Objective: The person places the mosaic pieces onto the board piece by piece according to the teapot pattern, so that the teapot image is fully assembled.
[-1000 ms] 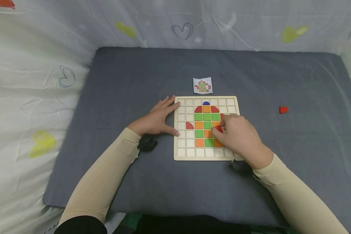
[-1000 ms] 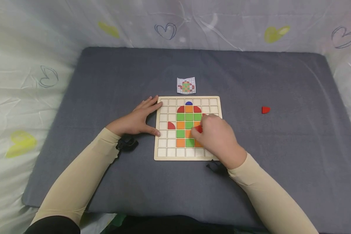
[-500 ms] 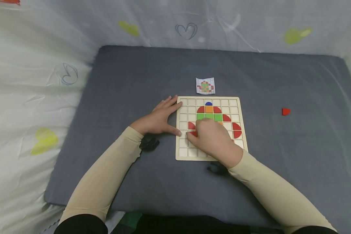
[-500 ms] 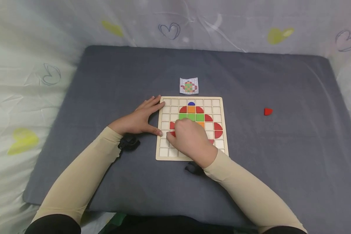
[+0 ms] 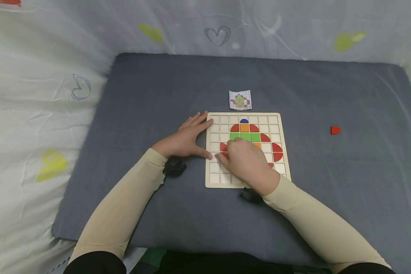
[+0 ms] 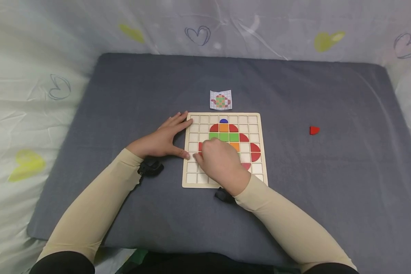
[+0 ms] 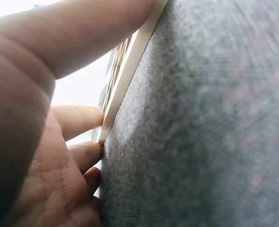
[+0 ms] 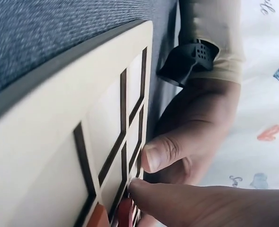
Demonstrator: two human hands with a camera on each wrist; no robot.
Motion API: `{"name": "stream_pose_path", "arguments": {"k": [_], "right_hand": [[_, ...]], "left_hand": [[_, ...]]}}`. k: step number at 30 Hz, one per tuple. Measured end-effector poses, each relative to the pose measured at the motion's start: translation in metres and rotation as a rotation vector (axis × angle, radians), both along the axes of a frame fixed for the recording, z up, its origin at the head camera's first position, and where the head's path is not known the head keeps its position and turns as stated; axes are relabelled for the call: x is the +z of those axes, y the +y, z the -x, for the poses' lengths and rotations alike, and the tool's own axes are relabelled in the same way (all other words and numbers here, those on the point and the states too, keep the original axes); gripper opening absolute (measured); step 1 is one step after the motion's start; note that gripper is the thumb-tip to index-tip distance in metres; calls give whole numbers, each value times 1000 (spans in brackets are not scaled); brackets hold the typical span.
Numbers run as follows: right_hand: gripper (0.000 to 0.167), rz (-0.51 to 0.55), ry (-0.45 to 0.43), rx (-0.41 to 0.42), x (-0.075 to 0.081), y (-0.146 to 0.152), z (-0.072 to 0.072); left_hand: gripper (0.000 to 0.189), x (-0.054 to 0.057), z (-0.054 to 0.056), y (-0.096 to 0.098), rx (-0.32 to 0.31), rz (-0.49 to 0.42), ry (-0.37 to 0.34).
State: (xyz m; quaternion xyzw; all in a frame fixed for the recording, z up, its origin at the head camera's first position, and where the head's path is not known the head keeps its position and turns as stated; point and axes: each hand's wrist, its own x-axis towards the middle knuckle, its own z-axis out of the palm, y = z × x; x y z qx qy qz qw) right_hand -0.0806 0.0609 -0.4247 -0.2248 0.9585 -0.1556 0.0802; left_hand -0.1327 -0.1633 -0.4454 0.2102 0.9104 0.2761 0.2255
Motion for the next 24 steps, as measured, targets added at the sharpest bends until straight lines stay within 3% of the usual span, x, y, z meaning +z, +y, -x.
{"name": "stream_pose_path", "arguments": {"k": [7, 15, 24], "right_hand": [[37, -16, 32, 39, 4, 2, -5], [21, -62, 97, 101, 6, 6, -11], [18, -33, 45, 116, 6, 10, -3]], "left_hand": [[121, -1, -1, -1, 1, -9, 3], [121, -1, 0, -1, 1, -6, 5], [120, 1, -1, -1, 2, -8, -8]]}}
